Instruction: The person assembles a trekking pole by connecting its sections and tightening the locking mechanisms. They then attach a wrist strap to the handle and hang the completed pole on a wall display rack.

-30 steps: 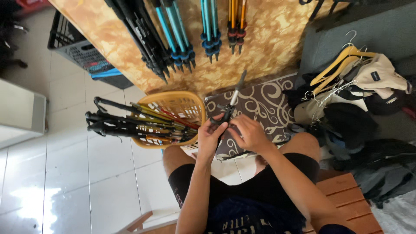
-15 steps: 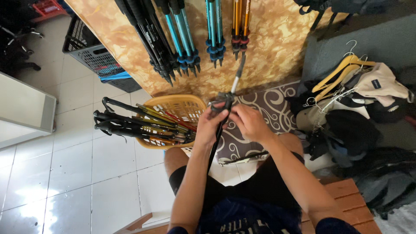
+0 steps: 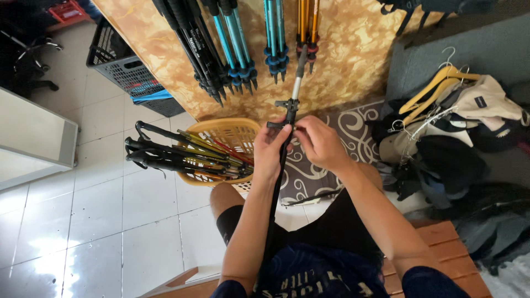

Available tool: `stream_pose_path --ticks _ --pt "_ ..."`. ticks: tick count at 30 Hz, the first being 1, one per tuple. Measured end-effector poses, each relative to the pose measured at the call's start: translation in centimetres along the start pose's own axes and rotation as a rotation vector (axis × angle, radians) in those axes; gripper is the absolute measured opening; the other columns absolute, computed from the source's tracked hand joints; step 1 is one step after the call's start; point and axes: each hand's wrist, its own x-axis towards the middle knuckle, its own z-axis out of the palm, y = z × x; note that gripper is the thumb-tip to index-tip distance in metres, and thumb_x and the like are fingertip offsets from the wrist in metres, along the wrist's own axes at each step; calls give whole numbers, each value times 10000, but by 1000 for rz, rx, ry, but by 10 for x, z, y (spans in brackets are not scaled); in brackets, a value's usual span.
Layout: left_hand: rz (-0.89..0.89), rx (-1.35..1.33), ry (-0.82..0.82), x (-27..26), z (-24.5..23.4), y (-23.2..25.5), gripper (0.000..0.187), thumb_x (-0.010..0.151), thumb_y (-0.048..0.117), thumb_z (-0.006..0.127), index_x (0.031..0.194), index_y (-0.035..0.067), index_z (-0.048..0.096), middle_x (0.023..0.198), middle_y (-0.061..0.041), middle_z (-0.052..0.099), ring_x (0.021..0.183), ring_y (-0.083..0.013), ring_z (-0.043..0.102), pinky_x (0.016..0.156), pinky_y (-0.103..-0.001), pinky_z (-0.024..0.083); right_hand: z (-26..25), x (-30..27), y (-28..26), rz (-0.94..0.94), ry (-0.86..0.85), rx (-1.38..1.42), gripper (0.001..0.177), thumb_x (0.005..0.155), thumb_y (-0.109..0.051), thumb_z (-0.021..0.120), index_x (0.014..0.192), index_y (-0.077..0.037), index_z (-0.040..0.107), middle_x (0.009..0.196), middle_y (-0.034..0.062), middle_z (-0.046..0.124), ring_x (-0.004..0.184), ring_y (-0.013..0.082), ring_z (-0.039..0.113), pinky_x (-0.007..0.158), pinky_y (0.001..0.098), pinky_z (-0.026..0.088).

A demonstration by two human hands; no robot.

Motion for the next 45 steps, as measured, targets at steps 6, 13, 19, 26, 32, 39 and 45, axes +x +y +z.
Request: stream_pose_path --ticks 6,13,19,26,32,39,45 --pt "-24 33 12 -11 -27 -21 348 961 11 831 1298 -7 743 972 -97 712 760 -176 712 504 -254 583 23 -35 15 -42 -87 -165 109 1087 -152 652 1096 -52 692 870 111 670 823 351 734 711 422 613" --pt "-83 82 58 -15 -34 -38 351 945 33 847 1287 16 766 959 -81 739 770 -149 734 536 -252 615 20 -45 18 94 -142 38 121 1100 -145 630 1052 -44 676 800 150 659 760 390 719 653 431 594" --pt "-107 75 52 -19 -36 -43 344 948 41 850 1282 22 768 944 -89 749 755 -149 739 531 -256 632 13 -42 5 20 -95 -33 107 1056 -142 676 1126 -62 686 877 107 674 806 343 730 677 404 607" --pt "-60 71 49 -34 -26 -21 284 1021 45 781 1300 -7 771 963 -137 738 782 -194 733 522 -270 579 27 -60 15 69 -56 16 114 1085 -148 678 1059 -38 693 790 117 649 689 336 690 614 391 580" --pt "-73 54 44 -42 -29 -23 302 1033 42 763 1326 -32 756 1057 -151 754 815 -178 718 557 -262 582 22 -58 9 13 -55 15 131 1057 -164 714 1073 -38 681 815 114 660 691 323 698 606 388 581" --pt "-56 109 5 -50 -23 -20 324 1049 46 751 1364 -27 757 1009 -161 780 717 -143 677 573 -256 588 17 -71 13 177 -140 185 183 1111 -111 633 949 -39 677 670 89 645 607 324 674 581 371 556" --pt "-47 128 0 -46 -31 -39 326 1021 48 781 1340 -17 769 993 -152 787 648 -138 665 548 -253 578 5 -59 -5 124 -112 76 119 1079 -142 696 1003 -54 668 728 101 645 639 305 691 592 369 560"
